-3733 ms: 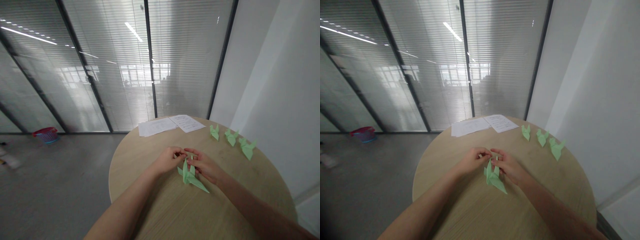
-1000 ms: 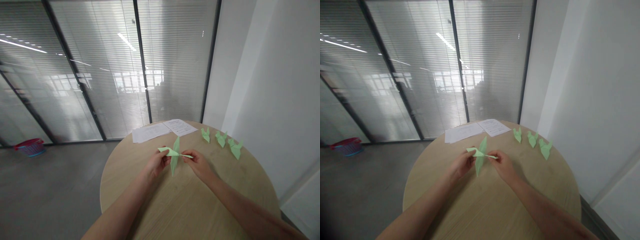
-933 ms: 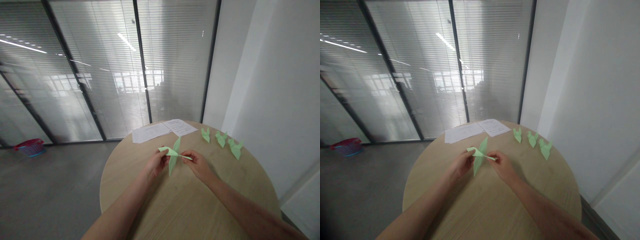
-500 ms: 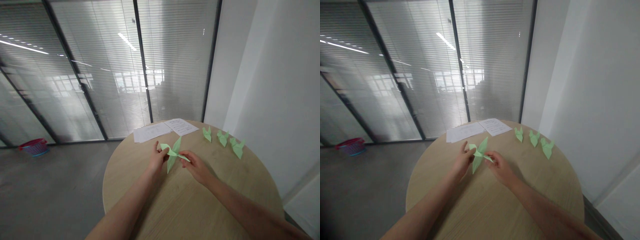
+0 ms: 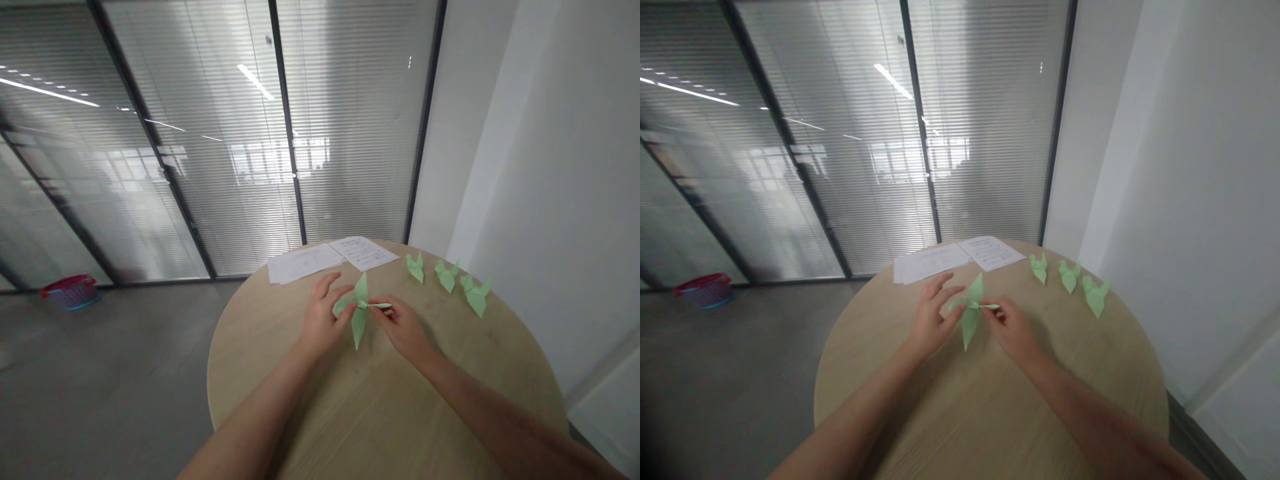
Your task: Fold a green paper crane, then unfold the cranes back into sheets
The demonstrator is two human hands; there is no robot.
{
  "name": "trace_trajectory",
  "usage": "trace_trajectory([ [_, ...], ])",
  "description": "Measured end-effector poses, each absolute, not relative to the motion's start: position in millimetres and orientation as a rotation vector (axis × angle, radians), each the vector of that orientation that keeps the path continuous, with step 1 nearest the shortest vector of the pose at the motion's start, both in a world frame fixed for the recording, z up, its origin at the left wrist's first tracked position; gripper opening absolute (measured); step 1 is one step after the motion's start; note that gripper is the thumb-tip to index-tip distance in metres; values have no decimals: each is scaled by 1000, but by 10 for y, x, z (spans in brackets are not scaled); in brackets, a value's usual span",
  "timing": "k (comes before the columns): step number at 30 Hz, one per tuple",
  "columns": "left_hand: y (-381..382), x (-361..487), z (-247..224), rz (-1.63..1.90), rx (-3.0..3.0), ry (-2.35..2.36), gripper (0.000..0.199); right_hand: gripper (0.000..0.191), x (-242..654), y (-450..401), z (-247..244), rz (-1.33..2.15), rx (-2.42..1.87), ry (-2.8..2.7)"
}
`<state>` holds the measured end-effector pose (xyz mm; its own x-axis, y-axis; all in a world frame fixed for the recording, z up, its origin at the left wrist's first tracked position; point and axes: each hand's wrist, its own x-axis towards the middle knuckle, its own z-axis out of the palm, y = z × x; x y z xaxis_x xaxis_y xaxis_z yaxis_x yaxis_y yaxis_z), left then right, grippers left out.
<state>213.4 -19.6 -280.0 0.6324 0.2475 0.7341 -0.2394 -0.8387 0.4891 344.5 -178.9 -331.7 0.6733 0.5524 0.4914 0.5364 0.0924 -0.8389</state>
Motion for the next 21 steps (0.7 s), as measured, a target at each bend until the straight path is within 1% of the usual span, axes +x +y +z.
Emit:
trace_trajectory([
  [5, -212, 2159, -2816, 1018, 2460, -107, 20, 19, 3359, -1844, -3203, -49, -1569, -1106],
  [9, -193, 2175, -2838, 1005, 2491, -118, 14, 20, 3326, -1865, -3149, -67, -1565, -1139],
  [14, -167, 2167, -2835, 1013, 2395, -71, 10, 24, 3405, -1830, -3217, 9, -1504, -1002],
  [18, -146, 2177, -2859, 951, 2245, -15, 10, 27, 3459, -1807, -3285, 128, -1456, -927],
  [21, -138, 2198, -2872, 891, 2128, -14, 10, 28, 3454, -1809, -3287, 150, -1442, -915],
])
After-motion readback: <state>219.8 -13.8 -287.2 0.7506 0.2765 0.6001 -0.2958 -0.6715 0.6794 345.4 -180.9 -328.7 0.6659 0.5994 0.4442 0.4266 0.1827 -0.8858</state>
